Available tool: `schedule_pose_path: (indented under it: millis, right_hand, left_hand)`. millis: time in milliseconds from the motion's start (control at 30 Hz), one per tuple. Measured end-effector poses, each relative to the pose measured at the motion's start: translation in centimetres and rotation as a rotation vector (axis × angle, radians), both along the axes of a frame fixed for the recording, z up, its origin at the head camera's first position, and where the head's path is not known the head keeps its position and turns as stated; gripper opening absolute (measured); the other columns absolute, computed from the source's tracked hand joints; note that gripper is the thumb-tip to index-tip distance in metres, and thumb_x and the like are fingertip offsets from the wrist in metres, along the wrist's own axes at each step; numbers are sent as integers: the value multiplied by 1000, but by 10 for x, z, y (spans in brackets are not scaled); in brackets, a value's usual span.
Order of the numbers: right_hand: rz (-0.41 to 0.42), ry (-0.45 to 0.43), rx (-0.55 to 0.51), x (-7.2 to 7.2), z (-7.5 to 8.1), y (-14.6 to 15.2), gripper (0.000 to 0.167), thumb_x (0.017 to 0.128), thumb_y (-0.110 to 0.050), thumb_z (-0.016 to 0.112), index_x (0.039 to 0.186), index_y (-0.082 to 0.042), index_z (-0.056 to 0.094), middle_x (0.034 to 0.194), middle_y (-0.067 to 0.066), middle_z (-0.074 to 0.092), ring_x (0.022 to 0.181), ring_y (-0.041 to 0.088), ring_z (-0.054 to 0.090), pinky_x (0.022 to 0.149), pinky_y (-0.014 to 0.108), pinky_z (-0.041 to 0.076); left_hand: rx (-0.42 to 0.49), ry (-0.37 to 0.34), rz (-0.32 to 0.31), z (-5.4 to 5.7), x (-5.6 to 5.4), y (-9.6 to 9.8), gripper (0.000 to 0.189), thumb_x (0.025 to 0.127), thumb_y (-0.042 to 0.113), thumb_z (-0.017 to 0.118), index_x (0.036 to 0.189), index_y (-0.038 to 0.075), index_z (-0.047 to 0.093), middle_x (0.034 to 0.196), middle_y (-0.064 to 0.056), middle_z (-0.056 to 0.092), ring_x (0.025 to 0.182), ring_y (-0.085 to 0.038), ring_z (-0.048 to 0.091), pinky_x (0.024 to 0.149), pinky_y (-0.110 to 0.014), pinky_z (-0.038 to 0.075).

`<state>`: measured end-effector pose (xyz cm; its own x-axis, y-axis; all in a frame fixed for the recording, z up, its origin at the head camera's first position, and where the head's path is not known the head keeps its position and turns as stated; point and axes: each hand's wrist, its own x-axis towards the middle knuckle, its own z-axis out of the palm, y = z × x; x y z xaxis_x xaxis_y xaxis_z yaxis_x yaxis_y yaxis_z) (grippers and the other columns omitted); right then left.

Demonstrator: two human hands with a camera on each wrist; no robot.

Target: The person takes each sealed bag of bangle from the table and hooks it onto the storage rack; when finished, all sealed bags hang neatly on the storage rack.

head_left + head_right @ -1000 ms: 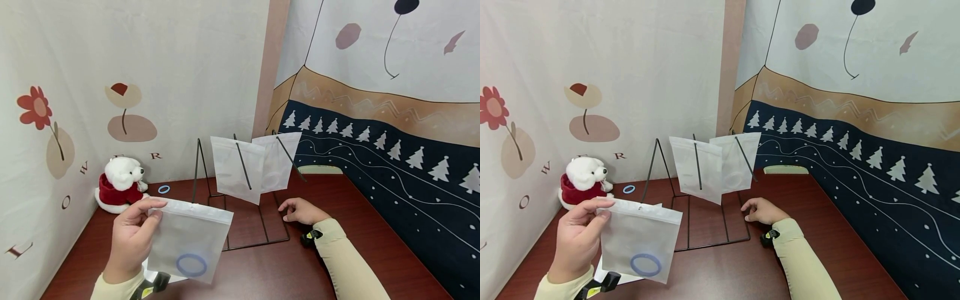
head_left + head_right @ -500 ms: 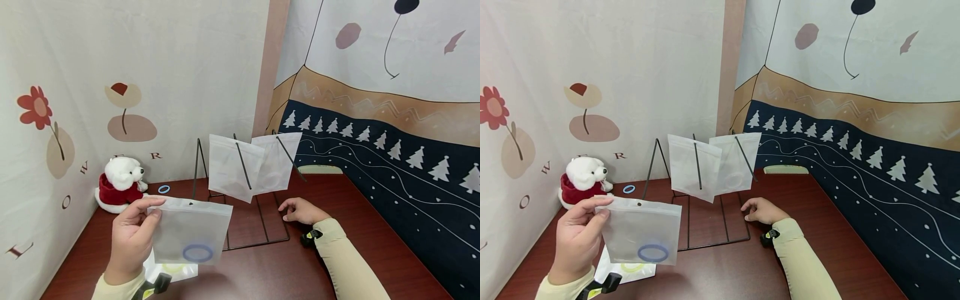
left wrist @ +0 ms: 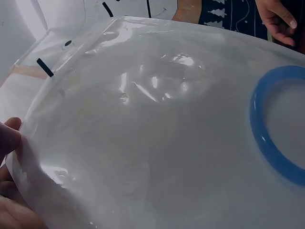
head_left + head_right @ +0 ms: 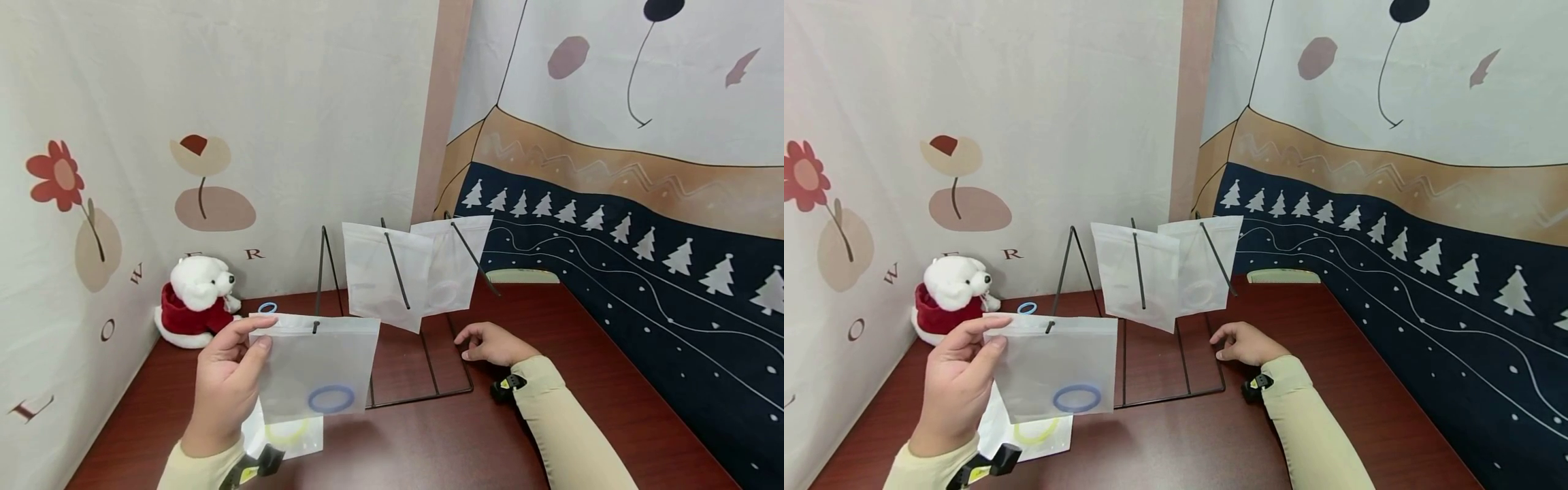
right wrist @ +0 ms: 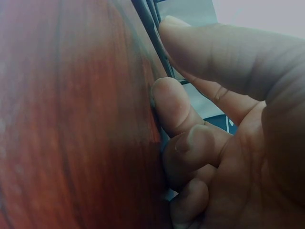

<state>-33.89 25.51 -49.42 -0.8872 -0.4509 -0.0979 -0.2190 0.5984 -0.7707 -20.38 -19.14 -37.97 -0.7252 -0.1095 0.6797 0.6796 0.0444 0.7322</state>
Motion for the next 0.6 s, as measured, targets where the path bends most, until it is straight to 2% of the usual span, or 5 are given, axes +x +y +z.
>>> schedule_pose_path:
  millis: [67, 200, 300, 467, 600]
  right_hand:
    - [0, 1, 1, 0, 0, 0, 24, 93, -10, 78, 116, -6, 74, 74, 1, 58, 66, 14, 52, 63, 28, 46]
    - [-3, 6, 4, 0, 1, 0, 24, 93, -11, 78, 116, -6, 74, 75, 1, 58, 67, 14, 52, 63, 29, 46]
    - [-5, 10, 9, 0, -1, 0, 24, 93, -11, 78, 116, -8, 74, 75, 1, 59, 68, 15, 53, 64, 29, 47]
    - [-6, 14, 14, -1, -3, 0, 23, 93, -11, 78, 116, -9, 74, 76, 1, 59, 69, 16, 53, 65, 30, 47]
    - [-13, 19, 19, -1, -3, 0, 22, 93, -11, 78, 115, -10, 75, 76, 1, 59, 69, 16, 53, 65, 31, 47]
  left_hand:
    - [-3, 12, -17, -3, -3, -1, 31, 93, -25, 54, 117, -13, 70, 100, 7, 76, 62, -11, 40, 52, -26, 33]
    - [14, 98, -136, -12, -12, -1, 37, 90, -29, 51, 113, -10, 73, 111, -1, 76, 75, -10, 52, 58, -22, 40]
    - [9, 139, -222, -17, -18, -2, 38, 89, -31, 49, 111, -11, 72, 112, -4, 76, 81, -11, 56, 62, -21, 43]
    - [-45, 139, -304, -22, -23, -5, 37, 90, -31, 48, 110, -11, 72, 110, -2, 75, 88, -9, 61, 70, -19, 48]
    - [-130, 91, -332, -25, -24, -10, 42, 91, -30, 48, 111, -5, 74, 111, 5, 75, 89, -3, 61, 73, -17, 49]
